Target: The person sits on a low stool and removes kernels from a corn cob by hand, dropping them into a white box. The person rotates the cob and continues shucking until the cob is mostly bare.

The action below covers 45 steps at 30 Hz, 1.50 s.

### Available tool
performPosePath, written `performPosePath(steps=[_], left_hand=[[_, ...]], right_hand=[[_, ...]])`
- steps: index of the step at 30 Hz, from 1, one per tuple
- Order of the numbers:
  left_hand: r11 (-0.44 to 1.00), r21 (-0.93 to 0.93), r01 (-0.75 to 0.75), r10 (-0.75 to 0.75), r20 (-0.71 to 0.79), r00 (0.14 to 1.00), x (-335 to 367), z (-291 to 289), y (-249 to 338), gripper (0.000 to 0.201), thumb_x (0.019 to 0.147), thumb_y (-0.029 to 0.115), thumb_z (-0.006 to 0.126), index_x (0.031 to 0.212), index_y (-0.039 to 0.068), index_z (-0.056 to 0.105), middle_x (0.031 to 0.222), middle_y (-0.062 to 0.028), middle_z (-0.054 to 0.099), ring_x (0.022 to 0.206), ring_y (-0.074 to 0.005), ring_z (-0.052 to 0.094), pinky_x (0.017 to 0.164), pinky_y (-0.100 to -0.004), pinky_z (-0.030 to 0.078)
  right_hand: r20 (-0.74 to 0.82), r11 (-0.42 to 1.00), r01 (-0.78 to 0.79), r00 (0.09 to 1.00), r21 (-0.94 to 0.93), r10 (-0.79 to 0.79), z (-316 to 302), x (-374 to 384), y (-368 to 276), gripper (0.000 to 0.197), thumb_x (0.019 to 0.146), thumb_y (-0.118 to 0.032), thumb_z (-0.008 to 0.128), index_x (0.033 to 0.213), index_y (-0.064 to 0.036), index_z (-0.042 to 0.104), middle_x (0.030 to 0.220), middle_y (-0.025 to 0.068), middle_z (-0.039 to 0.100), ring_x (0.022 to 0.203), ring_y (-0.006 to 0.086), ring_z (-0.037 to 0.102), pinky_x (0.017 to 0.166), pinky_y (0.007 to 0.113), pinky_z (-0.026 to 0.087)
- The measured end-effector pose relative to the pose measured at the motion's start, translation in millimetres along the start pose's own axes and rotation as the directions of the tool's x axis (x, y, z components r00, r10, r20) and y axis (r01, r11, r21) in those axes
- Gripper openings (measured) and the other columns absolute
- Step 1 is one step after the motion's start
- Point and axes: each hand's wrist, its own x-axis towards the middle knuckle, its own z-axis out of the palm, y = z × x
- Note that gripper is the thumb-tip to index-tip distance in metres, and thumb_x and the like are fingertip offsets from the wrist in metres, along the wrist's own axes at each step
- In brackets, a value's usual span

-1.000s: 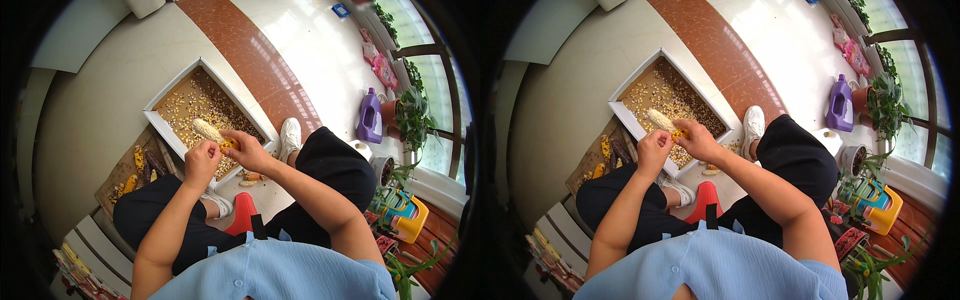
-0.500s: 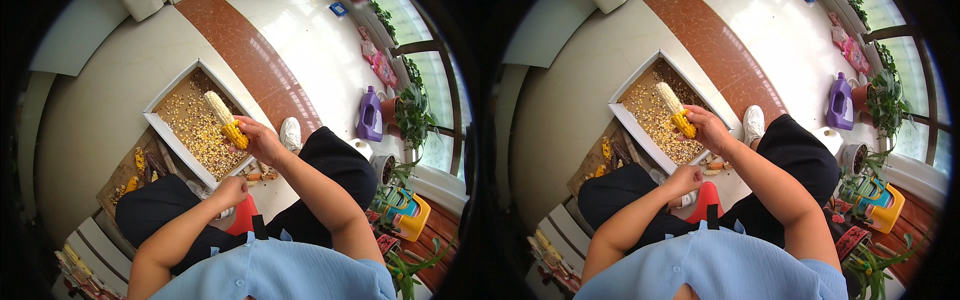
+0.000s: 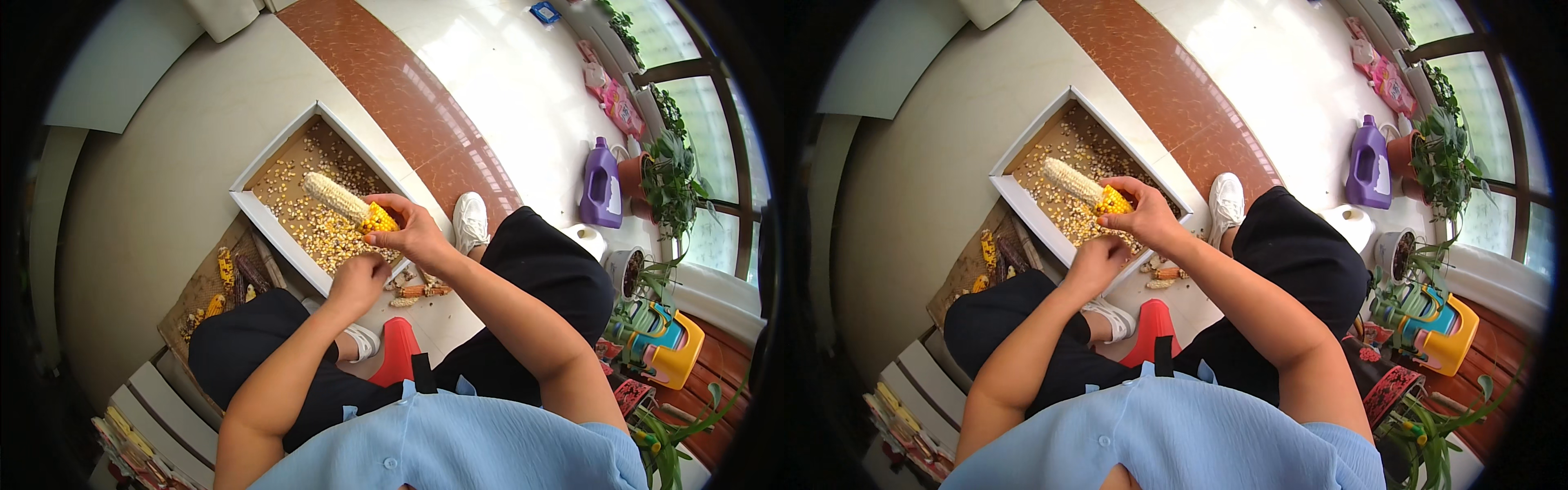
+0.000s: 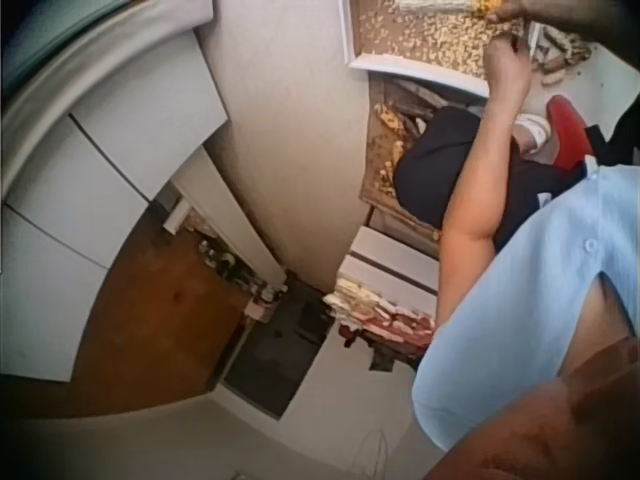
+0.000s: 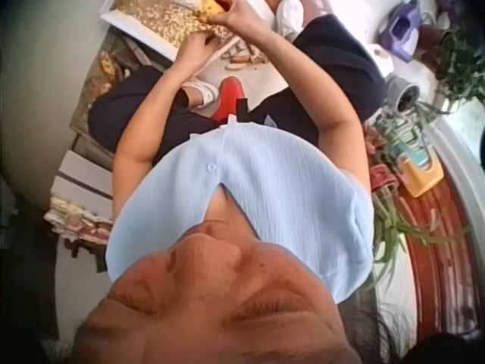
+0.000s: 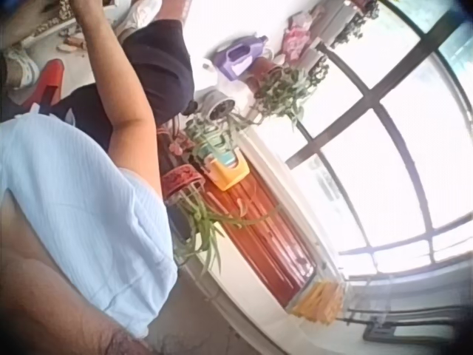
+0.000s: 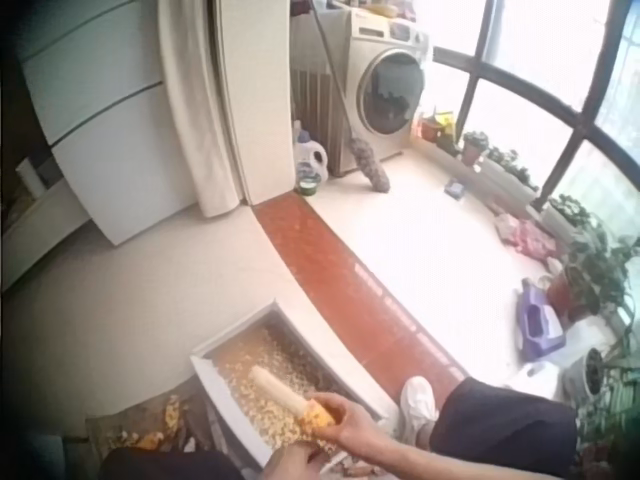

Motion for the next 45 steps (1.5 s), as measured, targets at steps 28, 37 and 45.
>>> performPosePath(steps=[28,37,45], left_hand=[[0.476,-0.837,0.27,-0.165,0.216,0.962,8,-37,8,0.058,0.092,0.059,0.032,0.095,0.004,0.053,0.07,-0.0026,0.053,0.057,-0.0104,0.052,0.052,-0.0234,0.045],[0.34,-0.923,0.179,-0.164,0.129,0.978,6,-27,8,0.049,0.096,0.051,0.03,0.105,0.007,0.051,0.079,-0.003,0.053,0.064,-0.011,0.053,0.057,-0.0243,0.046],[0.254,-0.966,0.049,-0.313,-0.034,0.949,6,-8,25,0.053,0.096,0.053,0.025,0.112,0.008,0.048,0.088,-0.0034,0.054,0.073,-0.0127,0.054,0.063,-0.028,0.046]], right_hand=[[0.046,0.997,0.013,0.999,0.082,-0.017,9,5,-2,0.041,0.093,-0.024,0.052,0.127,-0.0034,0.041,0.109,0.0052,0.054,0.089,0.0128,0.056,0.082,0.026,0.047],[0.068,0.998,0.01,0.998,0.063,-0.014,26,4,2,0.034,0.093,-0.021,0.052,0.119,-0.003,0.042,0.088,0.0024,0.054,0.066,0.009,0.055,0.042,0.023,0.047],[0.023,1.0,-0.019,1.0,0.02,0.019,34,4,2,0.049,0.091,-0.019,0.055,0.134,-0.0036,0.036,0.097,0.001,0.056,0.064,0.0047,0.051,0.047,0.019,0.041]])
